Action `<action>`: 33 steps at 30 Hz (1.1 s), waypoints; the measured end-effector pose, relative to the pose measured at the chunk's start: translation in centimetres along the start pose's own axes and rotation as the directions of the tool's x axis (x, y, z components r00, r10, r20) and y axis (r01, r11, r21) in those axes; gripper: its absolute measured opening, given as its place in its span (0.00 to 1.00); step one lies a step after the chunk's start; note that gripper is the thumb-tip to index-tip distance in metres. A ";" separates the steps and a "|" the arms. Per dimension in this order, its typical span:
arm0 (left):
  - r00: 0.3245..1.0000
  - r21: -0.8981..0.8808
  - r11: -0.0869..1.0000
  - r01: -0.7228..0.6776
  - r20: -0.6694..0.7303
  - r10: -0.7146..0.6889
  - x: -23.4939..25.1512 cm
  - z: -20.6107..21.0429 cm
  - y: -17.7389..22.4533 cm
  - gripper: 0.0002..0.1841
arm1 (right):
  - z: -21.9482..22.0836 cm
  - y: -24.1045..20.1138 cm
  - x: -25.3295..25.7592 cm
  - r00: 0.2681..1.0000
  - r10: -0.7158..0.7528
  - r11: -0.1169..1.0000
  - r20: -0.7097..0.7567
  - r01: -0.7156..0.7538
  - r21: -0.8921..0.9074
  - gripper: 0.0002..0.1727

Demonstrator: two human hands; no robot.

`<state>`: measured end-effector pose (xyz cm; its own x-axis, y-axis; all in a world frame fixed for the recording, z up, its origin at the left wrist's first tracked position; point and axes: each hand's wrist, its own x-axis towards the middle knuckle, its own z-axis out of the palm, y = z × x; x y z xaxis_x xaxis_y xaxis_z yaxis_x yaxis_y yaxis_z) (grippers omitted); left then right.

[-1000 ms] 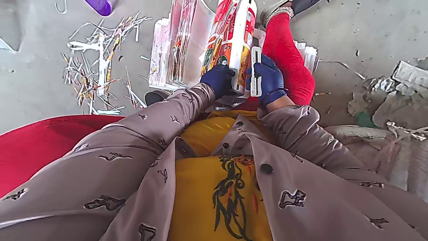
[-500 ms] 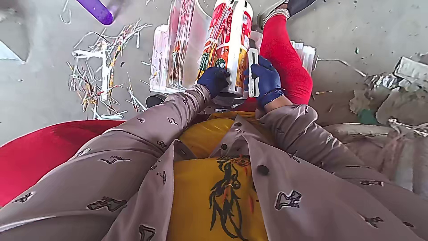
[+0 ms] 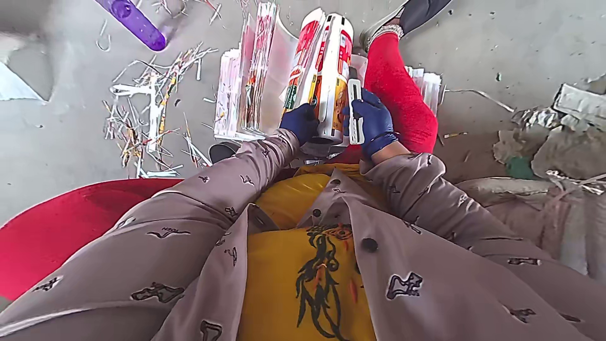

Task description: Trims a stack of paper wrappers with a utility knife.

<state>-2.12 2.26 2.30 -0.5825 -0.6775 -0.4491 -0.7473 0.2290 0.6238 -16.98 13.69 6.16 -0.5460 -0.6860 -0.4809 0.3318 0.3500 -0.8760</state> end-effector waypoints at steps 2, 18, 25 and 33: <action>0.999 0.070 0.997 -0.041 0.012 0.040 -0.4 -0.1 0.7 0.24 | 0.0 -0.1 -0.1 1.000 0.003 1.000 -0.002 -0.003 -0.009 0.27; 0.995 0.220 0.972 0.084 0.034 -0.093 1.8 -3.2 -0.5 0.20 | 0.0 0.0 0.0 0.999 0.016 1.000 -0.040 -0.016 -0.005 0.27; 0.977 0.046 0.976 0.214 0.015 -0.215 1.7 -3.4 -0.1 0.22 | -0.1 0.3 -0.4 0.999 -0.010 0.999 -0.033 0.009 -0.030 0.27; 0.991 0.332 0.937 0.109 0.032 -0.127 1.9 -3.2 2.8 0.37 | 0.0 0.3 -0.4 0.999 0.008 1.000 -0.048 -0.009 -0.023 0.29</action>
<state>-4.33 -0.58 5.26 -0.4932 -0.6782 -0.5449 -0.8698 0.3727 0.3234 -16.68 14.11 6.08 -0.5799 -0.6518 -0.4887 0.3187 0.3706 -0.8724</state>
